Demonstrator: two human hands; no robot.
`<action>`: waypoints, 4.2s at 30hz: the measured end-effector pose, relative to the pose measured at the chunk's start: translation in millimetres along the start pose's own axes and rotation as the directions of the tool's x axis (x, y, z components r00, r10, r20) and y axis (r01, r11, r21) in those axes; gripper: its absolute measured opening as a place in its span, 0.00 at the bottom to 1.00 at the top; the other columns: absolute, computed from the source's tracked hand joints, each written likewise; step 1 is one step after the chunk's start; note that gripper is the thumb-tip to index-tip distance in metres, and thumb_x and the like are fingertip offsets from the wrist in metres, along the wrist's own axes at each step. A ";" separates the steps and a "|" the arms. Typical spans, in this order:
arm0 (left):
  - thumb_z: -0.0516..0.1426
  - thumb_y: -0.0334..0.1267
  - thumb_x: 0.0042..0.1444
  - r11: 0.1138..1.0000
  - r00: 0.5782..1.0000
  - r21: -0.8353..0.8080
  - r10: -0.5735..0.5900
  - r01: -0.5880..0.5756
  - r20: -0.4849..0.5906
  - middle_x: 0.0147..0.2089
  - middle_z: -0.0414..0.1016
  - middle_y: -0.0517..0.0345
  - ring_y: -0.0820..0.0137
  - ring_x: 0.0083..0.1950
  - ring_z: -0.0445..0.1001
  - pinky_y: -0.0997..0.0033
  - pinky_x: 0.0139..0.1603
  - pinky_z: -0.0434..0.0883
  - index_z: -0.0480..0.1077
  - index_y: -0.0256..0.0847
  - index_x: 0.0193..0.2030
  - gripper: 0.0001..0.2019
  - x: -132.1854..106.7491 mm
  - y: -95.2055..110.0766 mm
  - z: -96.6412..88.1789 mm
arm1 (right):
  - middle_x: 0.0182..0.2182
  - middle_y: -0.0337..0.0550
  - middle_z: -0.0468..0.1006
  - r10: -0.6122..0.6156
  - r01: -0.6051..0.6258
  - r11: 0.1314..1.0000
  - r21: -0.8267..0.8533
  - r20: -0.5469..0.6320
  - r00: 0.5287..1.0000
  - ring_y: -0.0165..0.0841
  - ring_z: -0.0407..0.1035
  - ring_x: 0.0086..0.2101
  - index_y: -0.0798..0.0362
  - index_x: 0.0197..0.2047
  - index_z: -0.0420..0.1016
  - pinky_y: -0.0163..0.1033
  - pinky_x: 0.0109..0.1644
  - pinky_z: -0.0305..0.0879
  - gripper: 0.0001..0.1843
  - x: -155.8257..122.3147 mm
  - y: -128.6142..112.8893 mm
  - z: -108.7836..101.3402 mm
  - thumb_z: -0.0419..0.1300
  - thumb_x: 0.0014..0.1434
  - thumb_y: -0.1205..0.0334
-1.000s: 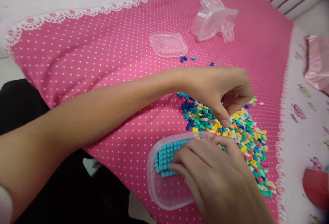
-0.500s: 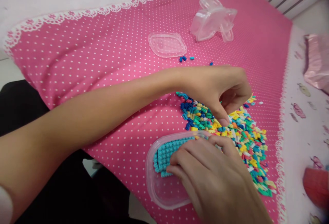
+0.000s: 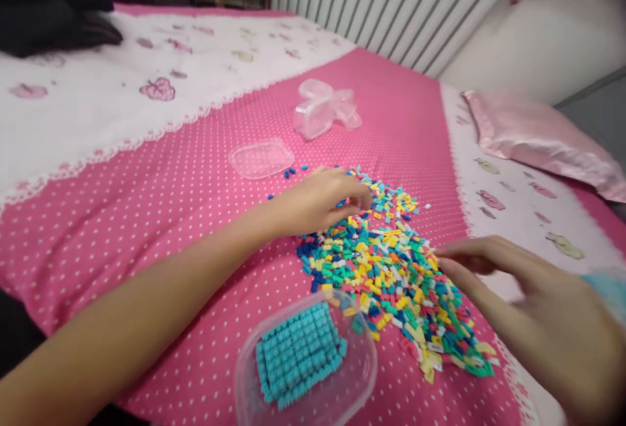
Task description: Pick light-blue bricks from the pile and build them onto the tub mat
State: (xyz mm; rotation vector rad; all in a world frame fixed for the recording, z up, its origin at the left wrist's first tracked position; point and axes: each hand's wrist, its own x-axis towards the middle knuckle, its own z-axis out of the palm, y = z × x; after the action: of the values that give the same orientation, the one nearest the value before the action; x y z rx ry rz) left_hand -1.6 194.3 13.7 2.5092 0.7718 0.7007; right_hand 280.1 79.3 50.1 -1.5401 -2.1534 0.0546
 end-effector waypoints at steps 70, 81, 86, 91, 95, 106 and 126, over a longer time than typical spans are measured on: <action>0.55 0.47 0.73 0.985 0.962 0.015 -0.165 0.172 -0.217 0.42 0.85 0.56 0.63 0.46 0.82 0.55 0.60 0.66 0.72 0.45 0.55 0.12 21.2 1.9 30.8 | 0.43 0.44 0.84 0.140 -0.014 0.875 0.484 -0.224 0.965 0.37 0.79 0.44 0.48 0.46 0.84 0.42 0.51 0.74 0.09 50.0 -2.2 105.3 0.64 0.65 0.67; 0.57 0.47 0.71 0.994 0.980 0.039 -0.098 0.106 -0.176 0.40 0.85 0.59 0.62 0.48 0.82 0.51 0.63 0.64 0.67 0.46 0.56 0.12 21.1 -4.7 39.4 | 0.40 0.44 0.84 0.125 -0.022 0.902 0.431 -0.211 0.969 0.37 0.79 0.40 0.48 0.44 0.84 0.42 0.47 0.73 0.10 46.0 -10.6 100.3 0.63 0.66 0.70; 0.56 0.47 0.72 0.993 0.984 0.094 -0.059 0.076 -0.168 0.41 0.85 0.58 0.63 0.48 0.81 0.51 0.65 0.61 0.71 0.45 0.55 0.12 21.5 -6.0 36.8 | 0.38 0.44 0.83 0.149 -0.062 0.918 0.391 -0.196 0.969 0.37 0.78 0.37 0.50 0.42 0.83 0.43 0.43 0.73 0.09 46.9 -9.6 97.9 0.62 0.65 0.71; 0.55 0.42 0.71 0.981 0.981 0.148 -0.099 0.124 -0.167 0.44 0.84 0.57 0.62 0.49 0.78 0.53 0.60 0.60 0.75 0.44 0.45 0.08 19.7 -6.0 25.4 | 0.34 0.38 0.83 0.119 -0.063 0.909 0.413 -0.112 0.986 0.33 0.77 0.32 0.49 0.37 0.82 0.40 0.41 0.72 0.06 37.6 -13.2 64.2 0.66 0.60 0.71; 0.55 0.41 0.70 0.971 0.979 0.170 -0.146 0.170 -0.144 0.43 0.84 0.58 0.63 0.48 0.77 0.56 0.59 0.58 0.76 0.43 0.44 0.09 17.9 -4.4 24.9 | 0.36 0.34 0.83 -0.076 0.050 0.931 0.361 0.060 0.995 0.31 0.77 0.35 0.45 0.38 0.81 0.37 0.41 0.69 0.08 14.3 -44.1 32.1 0.68 0.60 0.70; 0.56 0.37 0.69 0.971 0.967 0.139 -0.169 0.197 -0.189 0.45 0.83 0.60 0.63 0.52 0.76 0.54 0.61 0.52 0.77 0.43 0.47 0.08 16.8 -5.6 33.5 | 0.26 0.37 0.76 -0.438 0.454 0.883 -0.116 0.141 0.888 0.39 0.70 0.26 0.46 0.33 0.73 0.46 0.36 0.49 0.15 -31.0 -98.5 36.1 0.51 0.57 0.76; 0.49 0.40 0.75 0.991 0.945 0.091 -0.066 0.100 -0.321 0.46 0.80 0.63 0.65 0.53 0.77 0.57 0.58 0.67 0.79 0.45 0.43 0.17 -73.5 86.5 -30.5 | 0.31 0.37 0.76 -0.347 0.394 0.905 -0.161 0.257 0.902 0.39 0.69 0.29 0.45 0.37 0.72 0.47 0.39 0.47 0.11 -38.9 -94.6 35.3 0.53 0.64 0.72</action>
State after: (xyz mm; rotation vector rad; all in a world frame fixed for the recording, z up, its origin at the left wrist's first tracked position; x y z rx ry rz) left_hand -37.7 91.5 57.8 2.4700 1.0452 1.0771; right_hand 192.0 18.6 34.0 -1.2450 -2.6761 -0.1399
